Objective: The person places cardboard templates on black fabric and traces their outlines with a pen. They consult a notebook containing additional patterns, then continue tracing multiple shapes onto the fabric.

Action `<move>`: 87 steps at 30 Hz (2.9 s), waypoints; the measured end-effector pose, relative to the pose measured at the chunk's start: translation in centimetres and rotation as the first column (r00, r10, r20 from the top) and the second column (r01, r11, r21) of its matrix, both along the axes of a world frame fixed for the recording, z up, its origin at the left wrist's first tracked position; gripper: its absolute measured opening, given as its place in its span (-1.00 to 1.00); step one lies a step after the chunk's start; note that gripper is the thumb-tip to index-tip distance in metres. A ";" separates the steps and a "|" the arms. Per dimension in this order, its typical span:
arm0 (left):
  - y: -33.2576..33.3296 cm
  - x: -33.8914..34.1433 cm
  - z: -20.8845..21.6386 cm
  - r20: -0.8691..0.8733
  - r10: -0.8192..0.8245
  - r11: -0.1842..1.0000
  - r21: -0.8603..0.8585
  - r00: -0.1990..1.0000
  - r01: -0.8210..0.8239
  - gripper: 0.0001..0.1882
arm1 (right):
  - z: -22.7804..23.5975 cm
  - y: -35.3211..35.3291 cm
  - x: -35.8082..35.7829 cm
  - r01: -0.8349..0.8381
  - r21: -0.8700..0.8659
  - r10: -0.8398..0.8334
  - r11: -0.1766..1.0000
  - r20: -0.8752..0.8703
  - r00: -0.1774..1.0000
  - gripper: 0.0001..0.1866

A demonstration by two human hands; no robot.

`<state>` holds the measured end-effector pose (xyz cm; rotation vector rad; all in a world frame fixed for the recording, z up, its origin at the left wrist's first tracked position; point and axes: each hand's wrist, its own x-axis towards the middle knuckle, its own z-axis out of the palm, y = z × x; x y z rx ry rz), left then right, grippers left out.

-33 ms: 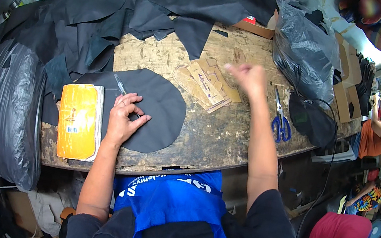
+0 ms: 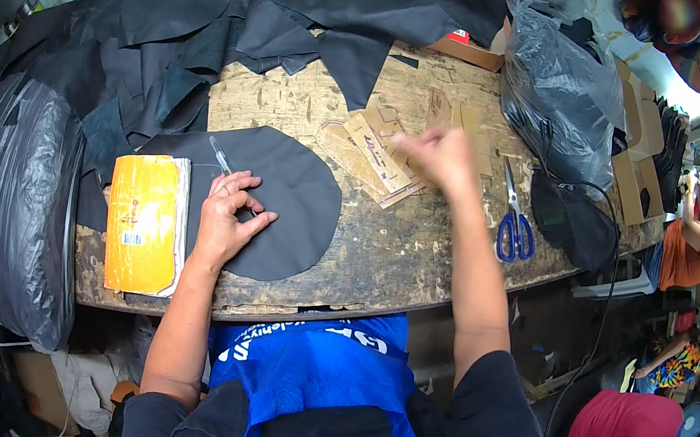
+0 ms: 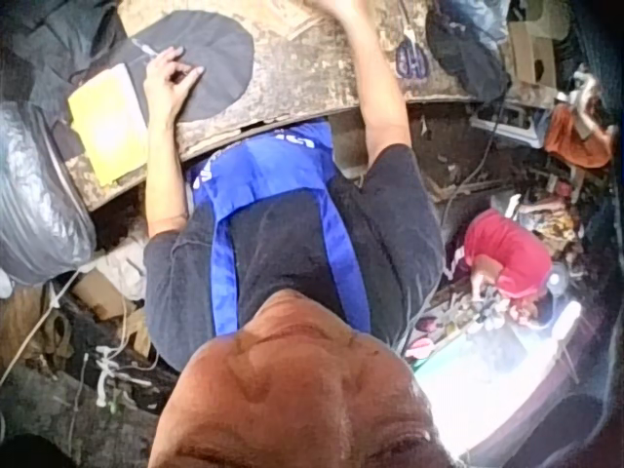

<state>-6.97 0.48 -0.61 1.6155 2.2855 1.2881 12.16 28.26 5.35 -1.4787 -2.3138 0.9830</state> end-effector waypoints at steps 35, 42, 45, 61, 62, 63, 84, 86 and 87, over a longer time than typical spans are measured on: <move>0.5 -0.4 -0.3 0.060 -0.001 1.000 0.024 0.998 0.000 -0.77 | -0.4 1.0 2.2 -0.076 -0.369 -0.219 0.926 -0.692 0.687 -0.85; 0.5 -0.4 -0.2 0.059 0.007 1.000 0.020 0.998 -0.008 -0.77 | 0.7 1.2 4.3 0.268 0.419 -0.257 0.867 -0.084 0.963 -0.49; 0.5 -0.4 -0.3 0.052 0.010 1.000 0.020 0.999 -0.011 -0.77 | -1.1 -2.9 2.2 -0.050 0.329 0.030 0.943 0.068 0.997 -0.43; 0.5 -0.3 -0.1 0.092 0.007 0.999 0.038 0.996 -0.010 -0.80 | 1.2 -0.8 4.1 0.183 0.308 -0.180 0.934 -0.038 0.983 -0.52; 0.5 -0.3 0.0 0.097 0.010 0.999 0.039 0.995 -0.014 -0.81 | 0.7 -1.7 3.1 0.127 0.165 -0.136 0.978 0.043 0.990 -0.46; 0.5 -0.3 0.0 0.103 0.018 0.999 0.037 0.995 -0.022 -0.83 | 0.1 -2.9 2.5 0.024 0.166 -0.054 0.986 0.180 0.982 -0.47; 0.4 -0.7 -0.9 0.448 0.172 0.957 0.135 0.878 -0.256 -0.65 | -2.7 -2.1 -1.1 -0.119 0.443 0.063 0.888 0.140 0.988 -0.60; 0.3 -0.8 -1.1 0.464 0.161 0.959 0.134 0.871 -0.249 -0.64 | -3.1 -3.0 -2.2 -0.175 0.525 0.097 0.833 0.173 0.980 -0.65; 0.3 -0.8 -1.2 0.472 0.162 0.960 0.126 0.866 -0.249 -0.64 | -3.0 -3.4 -2.4 -0.183 0.523 0.092 0.832 0.196 0.976 -0.67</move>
